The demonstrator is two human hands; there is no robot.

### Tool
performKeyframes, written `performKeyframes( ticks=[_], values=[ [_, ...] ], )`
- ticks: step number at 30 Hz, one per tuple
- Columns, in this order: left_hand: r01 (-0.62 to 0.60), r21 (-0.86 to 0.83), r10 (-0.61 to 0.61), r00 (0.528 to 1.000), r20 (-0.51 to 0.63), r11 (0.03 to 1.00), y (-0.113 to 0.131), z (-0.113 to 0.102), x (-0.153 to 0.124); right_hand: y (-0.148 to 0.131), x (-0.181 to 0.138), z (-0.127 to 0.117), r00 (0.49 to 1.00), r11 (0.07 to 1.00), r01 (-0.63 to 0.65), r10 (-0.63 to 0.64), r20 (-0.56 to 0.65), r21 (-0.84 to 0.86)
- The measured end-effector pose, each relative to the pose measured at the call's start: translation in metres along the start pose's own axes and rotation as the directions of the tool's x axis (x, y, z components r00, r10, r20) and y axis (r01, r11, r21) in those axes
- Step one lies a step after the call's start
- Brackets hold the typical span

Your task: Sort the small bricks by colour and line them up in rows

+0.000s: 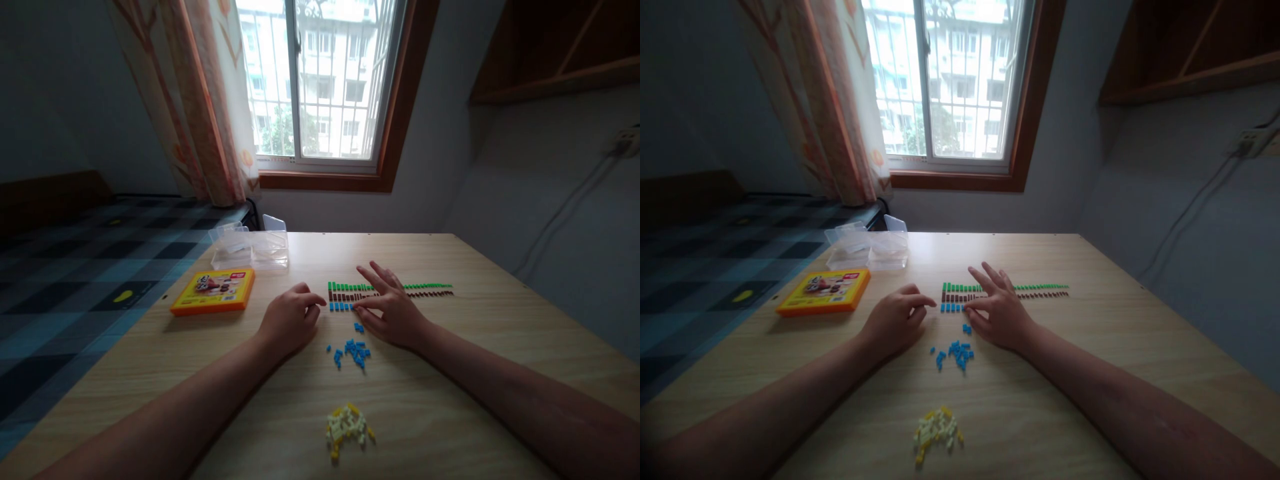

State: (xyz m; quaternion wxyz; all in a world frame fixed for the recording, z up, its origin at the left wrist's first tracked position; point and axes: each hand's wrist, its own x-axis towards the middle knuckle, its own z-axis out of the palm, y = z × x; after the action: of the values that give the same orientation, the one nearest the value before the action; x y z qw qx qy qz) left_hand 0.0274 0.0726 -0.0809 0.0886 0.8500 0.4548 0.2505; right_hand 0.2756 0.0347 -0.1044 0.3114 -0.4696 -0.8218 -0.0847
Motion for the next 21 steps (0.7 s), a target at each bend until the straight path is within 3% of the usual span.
performKeyframes(
  ticks=[21],
  values=[
    [-0.008,0.012,0.007,1.0,0.001,1.0,-0.0013,0.0004,0.0009,-0.0017,-0.0003,-0.0005,0.999,1.0,0.031,-0.031,-0.023,-0.005]
  ],
)
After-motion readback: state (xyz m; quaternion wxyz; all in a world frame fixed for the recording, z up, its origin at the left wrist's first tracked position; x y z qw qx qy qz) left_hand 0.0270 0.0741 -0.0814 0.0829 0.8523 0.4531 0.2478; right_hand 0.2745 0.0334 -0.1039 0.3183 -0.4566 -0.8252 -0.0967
